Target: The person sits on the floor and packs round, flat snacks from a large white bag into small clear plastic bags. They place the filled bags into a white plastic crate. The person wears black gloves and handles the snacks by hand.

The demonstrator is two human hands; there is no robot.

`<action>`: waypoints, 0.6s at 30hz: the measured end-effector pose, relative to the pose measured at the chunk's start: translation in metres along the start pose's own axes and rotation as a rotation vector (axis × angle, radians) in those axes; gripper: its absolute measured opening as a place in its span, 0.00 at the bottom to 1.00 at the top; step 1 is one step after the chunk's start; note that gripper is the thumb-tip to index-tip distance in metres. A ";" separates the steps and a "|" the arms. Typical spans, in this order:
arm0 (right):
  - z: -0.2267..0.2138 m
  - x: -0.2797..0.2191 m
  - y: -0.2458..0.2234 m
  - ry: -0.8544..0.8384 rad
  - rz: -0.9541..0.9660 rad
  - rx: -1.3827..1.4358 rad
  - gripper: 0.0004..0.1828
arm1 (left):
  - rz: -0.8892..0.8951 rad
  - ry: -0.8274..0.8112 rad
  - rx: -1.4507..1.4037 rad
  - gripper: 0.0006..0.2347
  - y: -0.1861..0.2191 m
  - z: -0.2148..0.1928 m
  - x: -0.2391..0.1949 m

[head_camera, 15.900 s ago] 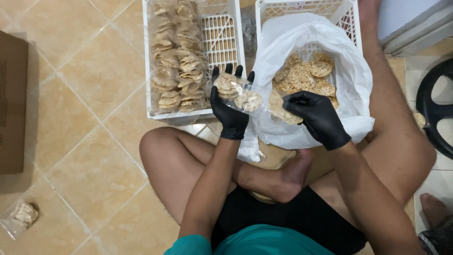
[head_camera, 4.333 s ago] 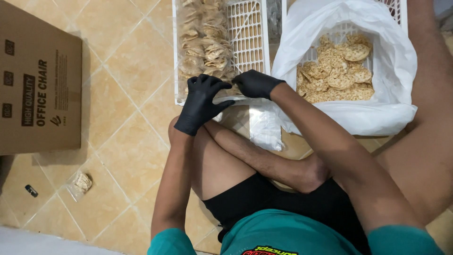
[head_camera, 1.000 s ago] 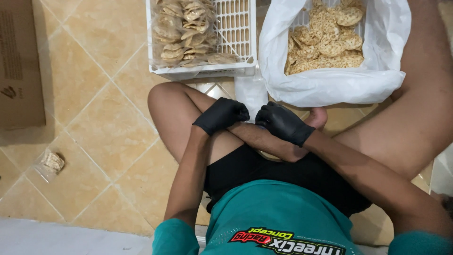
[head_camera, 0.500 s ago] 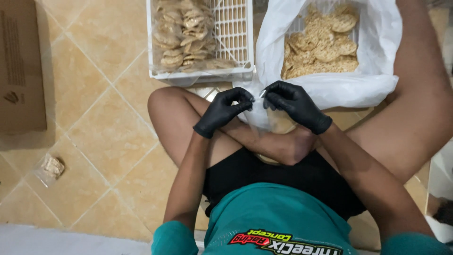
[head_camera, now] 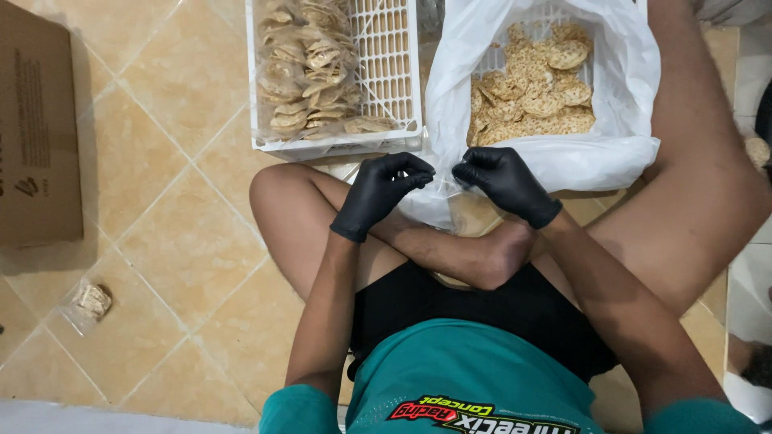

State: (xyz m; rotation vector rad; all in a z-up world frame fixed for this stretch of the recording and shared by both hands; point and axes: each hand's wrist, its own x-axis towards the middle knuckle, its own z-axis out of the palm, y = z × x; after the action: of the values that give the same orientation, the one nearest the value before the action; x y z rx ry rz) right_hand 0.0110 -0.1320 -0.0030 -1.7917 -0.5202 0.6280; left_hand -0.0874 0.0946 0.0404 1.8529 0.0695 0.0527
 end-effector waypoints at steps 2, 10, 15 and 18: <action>0.005 -0.007 -0.047 -0.013 -0.008 0.021 0.03 | 0.020 0.014 0.033 0.05 0.009 -0.001 0.002; -0.004 -0.005 -0.036 0.202 -0.073 0.064 0.05 | 0.466 0.308 0.507 0.16 0.026 0.010 -0.002; 0.003 -0.003 -0.052 0.536 -0.261 0.192 0.16 | 0.531 0.622 0.692 0.09 0.062 0.043 -0.017; 0.017 -0.004 -0.062 0.646 -0.306 0.233 0.16 | 0.533 0.631 0.509 0.13 0.071 0.052 -0.007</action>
State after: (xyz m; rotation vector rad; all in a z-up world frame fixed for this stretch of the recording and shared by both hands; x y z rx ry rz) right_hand -0.0056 -0.1047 0.0529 -1.5380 -0.2514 -0.1105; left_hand -0.0889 0.0247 0.0940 2.2458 0.0242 1.0742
